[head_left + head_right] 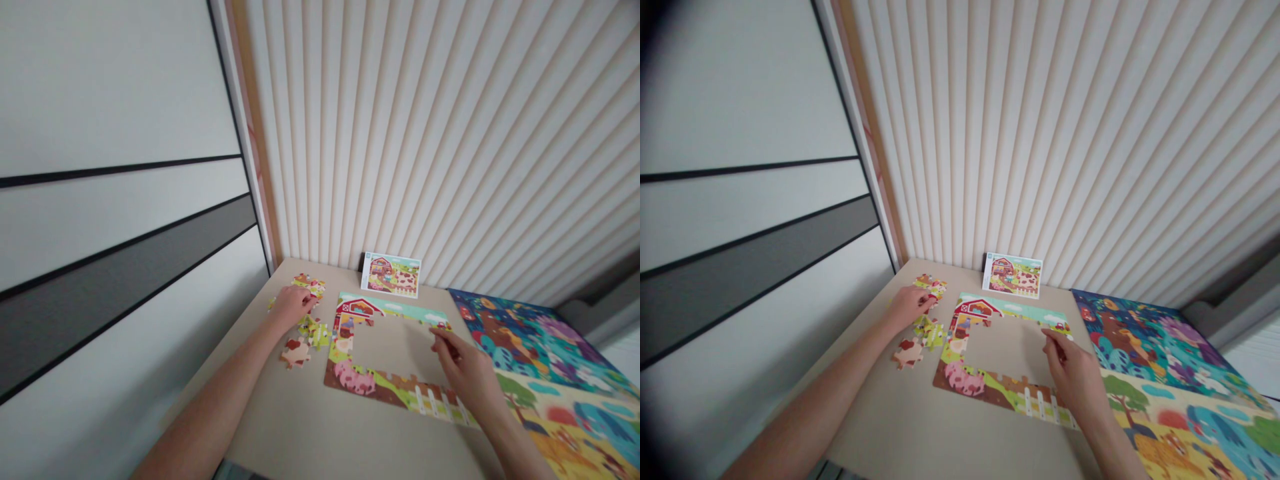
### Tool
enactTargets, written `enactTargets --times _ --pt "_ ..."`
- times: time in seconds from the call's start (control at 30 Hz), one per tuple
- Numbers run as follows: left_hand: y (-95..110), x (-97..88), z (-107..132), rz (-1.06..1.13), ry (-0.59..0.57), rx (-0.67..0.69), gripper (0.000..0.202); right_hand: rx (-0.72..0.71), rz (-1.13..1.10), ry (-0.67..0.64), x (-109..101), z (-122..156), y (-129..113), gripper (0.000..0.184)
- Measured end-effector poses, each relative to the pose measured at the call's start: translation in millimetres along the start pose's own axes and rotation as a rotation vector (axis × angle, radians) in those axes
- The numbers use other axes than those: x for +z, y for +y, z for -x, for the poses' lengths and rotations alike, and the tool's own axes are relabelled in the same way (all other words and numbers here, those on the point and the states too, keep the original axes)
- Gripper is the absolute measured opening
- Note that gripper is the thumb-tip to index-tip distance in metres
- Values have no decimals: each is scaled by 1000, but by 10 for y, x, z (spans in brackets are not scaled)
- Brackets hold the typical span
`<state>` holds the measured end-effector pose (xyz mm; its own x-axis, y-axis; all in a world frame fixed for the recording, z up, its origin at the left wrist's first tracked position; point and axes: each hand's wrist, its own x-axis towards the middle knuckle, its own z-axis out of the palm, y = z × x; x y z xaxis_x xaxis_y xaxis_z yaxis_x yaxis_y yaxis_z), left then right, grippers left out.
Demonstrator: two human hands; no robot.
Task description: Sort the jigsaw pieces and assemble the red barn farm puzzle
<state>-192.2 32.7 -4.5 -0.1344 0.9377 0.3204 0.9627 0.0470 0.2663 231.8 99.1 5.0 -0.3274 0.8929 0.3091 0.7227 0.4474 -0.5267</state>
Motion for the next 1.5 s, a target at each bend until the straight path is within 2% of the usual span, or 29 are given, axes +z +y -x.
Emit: enactTargets --times 0.13,0.27,0.43,0.5,0.67,0.83,0.93,1.07,1.13,1.23,1.37,1.5 --pt "-74 4 11 2 22 -47 21 -9 0 6 1 -1 13 42" --pt "-261 -12 55 -43 41 -113 35 -16 7 1 6 -2 28 42" --pt "-448 -53 98 -145 47 -296 42 -35 9 0 -6 0 0 42" --pt "-437 -47 96 -163 72 -302 45 -34 18 1 -4 0 -7 41" --pt "-233 65 50 -117 47 -167 40 -43 23 -3 32 -6 24 41" --pt "-142 147 -7 -41 29 -192 36 -45 35 -16 44 -5 30 42" --pt "-173 142 -35 64 50 -222 36 -47 31 -25 41 0 3 41" --pt "-199 106 -66 309 142 -234 26 -54 2 -29 47 7 -24 41" --pt "-187 80 -75 425 174 -249 21 -53 -7 -29 52 9 -25 41" --pt "-130 35 -78 600 187 -299 23 -45 -6 -29 56 5 -14 40" --pt "61 -11 -67 913 187 -341 28 -43 -23 -39 53 4 -57 39" --pt "442 -3 17 1130 122 -365 32 -70 -144 -29 112 47 -289 37"
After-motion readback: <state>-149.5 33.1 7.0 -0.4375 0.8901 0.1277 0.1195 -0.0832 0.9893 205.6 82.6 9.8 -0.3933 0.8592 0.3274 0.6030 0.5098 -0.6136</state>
